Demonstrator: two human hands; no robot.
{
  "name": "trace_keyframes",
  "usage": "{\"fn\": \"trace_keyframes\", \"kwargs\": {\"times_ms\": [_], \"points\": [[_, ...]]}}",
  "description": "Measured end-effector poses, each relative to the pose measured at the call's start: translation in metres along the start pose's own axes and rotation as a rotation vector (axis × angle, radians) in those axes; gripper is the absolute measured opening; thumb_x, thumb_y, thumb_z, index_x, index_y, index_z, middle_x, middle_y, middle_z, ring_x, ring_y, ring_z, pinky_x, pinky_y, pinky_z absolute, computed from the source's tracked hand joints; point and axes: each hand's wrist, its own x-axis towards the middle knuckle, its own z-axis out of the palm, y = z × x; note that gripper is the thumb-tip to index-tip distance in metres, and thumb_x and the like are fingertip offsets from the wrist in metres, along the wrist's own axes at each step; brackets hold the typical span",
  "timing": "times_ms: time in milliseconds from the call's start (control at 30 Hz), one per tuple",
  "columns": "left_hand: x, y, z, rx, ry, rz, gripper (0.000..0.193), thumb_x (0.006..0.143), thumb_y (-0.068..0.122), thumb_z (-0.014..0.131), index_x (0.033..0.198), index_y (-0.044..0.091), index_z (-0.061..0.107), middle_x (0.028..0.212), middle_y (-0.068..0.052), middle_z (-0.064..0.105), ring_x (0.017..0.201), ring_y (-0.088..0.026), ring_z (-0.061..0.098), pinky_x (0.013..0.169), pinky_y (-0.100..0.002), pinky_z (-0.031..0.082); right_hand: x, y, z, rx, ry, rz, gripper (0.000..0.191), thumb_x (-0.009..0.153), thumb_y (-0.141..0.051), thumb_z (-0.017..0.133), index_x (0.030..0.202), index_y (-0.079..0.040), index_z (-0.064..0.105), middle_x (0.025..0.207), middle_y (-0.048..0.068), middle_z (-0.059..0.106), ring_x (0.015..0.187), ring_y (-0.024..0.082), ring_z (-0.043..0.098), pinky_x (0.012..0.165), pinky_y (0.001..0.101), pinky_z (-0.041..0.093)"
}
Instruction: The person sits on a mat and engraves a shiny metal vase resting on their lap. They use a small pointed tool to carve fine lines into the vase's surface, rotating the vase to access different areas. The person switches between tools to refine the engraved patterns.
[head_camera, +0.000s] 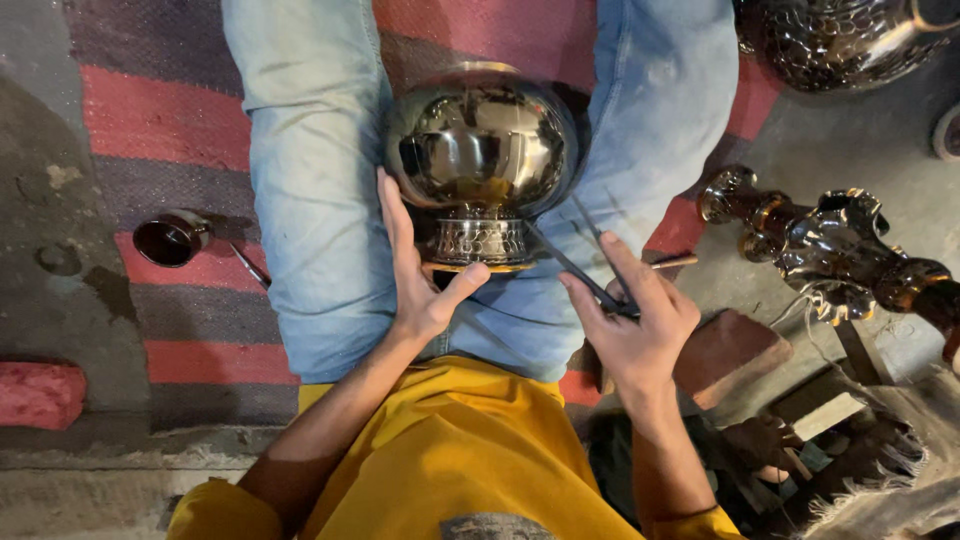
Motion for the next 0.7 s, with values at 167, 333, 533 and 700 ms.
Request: {"fn": "trace_keyframes", "kwargs": {"times_ms": [167, 333, 533, 700], "points": [[-0.001, -0.006, -0.002, -0.003, -0.028, 0.002, 0.126, 0.088, 0.044, 0.082, 0.169, -0.001, -0.004, 0.175, -0.025, -0.006, 0.165, -0.035, -0.004, 0.136, -0.045, 0.003, 0.002, -0.007, 0.009, -0.112, -0.029, -0.158, 0.056, 0.077, -0.012, 0.097, 0.127, -0.006, 0.071, 0.065, 0.006, 0.049, 0.054, 0.017, 0.046, 0.053, 0.0331, 0.04], [-0.002, -0.009, -0.003, -0.029, -0.03, 0.012, 0.125, 0.091, 0.049, 0.079, 0.169, 0.0, -0.005, 0.174, -0.025, -0.008, 0.166, -0.035, -0.004, 0.137, -0.046, 0.005, 0.004, -0.014, 0.019, -0.186, -0.041, -0.211, 0.055, 0.08, -0.013, 0.095, 0.129, -0.008, 0.07, 0.067, 0.006, 0.047, 0.058, 0.022, 0.047, 0.056, 0.0369, 0.043], [-0.003, -0.009, -0.003, 0.0, -0.016, 0.019, 0.126, 0.089, 0.049, 0.08, 0.17, 0.0, -0.004, 0.174, -0.025, -0.007, 0.166, -0.036, -0.004, 0.136, -0.046, 0.004, 0.001, -0.022, 0.018, -0.244, -0.057, -0.236, 0.056, 0.082, -0.013, 0.094, 0.132, -0.008, 0.069, 0.068, 0.005, 0.048, 0.06, 0.022, 0.049, 0.057, 0.0372, 0.045], [-0.004, -0.007, -0.005, 0.006, -0.019, 0.002, 0.126, 0.089, 0.048, 0.081, 0.169, 0.0, -0.003, 0.174, -0.025, -0.006, 0.166, -0.036, -0.003, 0.136, -0.046, 0.004, -0.001, -0.024, 0.017, -0.265, -0.063, -0.233, 0.055, 0.081, -0.013, 0.094, 0.131, -0.008, 0.069, 0.068, 0.006, 0.048, 0.059, 0.023, 0.048, 0.056, 0.0379, 0.045]]}}
